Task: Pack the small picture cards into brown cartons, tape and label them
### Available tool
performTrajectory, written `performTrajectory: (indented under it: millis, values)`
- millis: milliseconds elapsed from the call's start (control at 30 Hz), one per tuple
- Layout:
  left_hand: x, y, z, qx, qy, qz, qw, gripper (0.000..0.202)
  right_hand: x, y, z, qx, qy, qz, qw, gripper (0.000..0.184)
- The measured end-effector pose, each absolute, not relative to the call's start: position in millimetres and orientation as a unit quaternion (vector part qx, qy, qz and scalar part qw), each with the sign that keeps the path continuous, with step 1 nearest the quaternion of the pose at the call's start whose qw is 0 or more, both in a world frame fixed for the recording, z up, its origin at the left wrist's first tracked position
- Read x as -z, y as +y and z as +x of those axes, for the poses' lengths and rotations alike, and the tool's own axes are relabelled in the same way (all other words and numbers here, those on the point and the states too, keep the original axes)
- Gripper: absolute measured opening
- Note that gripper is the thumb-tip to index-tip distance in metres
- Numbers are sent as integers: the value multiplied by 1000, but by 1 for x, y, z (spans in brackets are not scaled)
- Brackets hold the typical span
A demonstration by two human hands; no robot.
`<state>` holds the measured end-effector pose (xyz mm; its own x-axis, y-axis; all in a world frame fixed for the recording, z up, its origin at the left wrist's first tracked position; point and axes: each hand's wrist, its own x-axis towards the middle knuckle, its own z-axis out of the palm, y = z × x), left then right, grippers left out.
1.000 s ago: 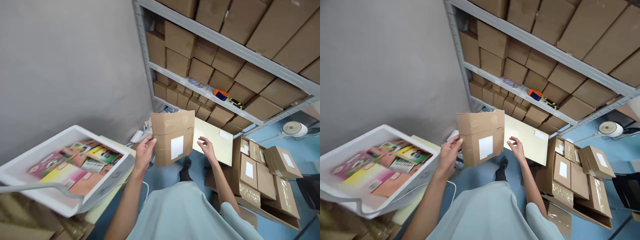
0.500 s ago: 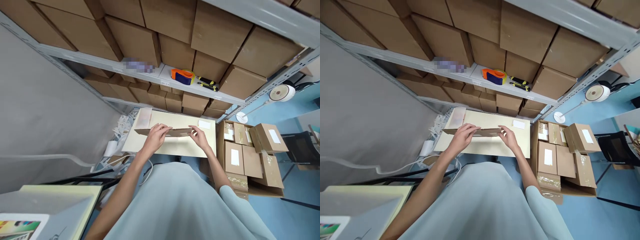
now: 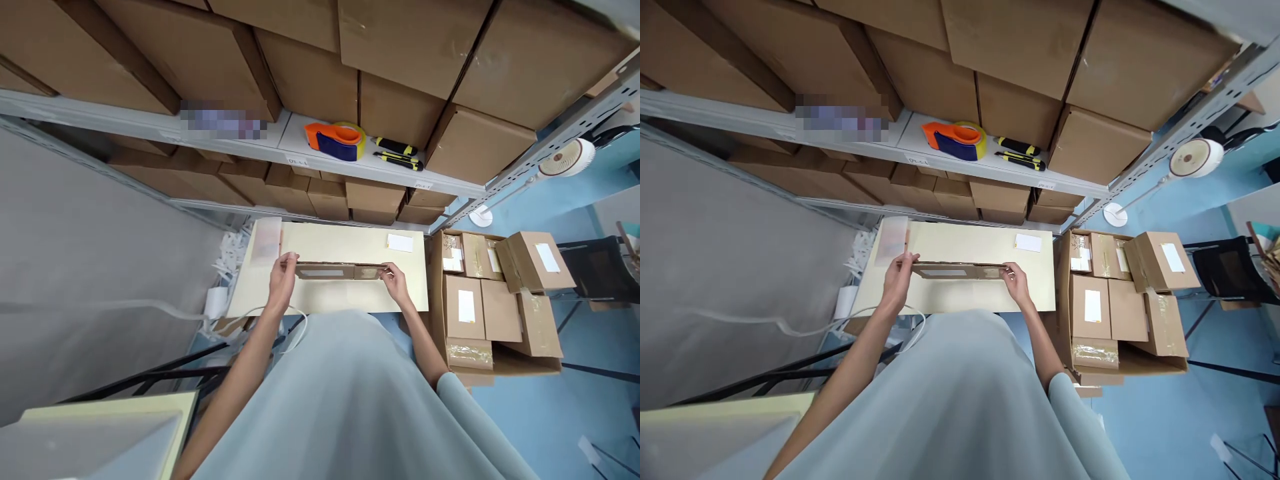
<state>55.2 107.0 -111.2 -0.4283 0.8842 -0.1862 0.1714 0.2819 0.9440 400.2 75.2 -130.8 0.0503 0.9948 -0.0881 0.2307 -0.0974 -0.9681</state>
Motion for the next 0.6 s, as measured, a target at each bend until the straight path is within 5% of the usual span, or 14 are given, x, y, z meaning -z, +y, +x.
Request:
performTrajectory:
  millis: [167,267,400,600]
  values:
    - [117,97,72,-476,699,352,400,98,138,66,385,-447,-525,-604,399,43]
    - [124,96,68,-441,696,364,434,114,137,61,378,-443,-526,-636,348,73]
    - [129,98,55,-410,675,370,489,110,128,55,363,-444,-535,-670,259,104]
    - [117,100,41,-327,680,411,512,78,116,53,317,-443,-542,-664,265,76]
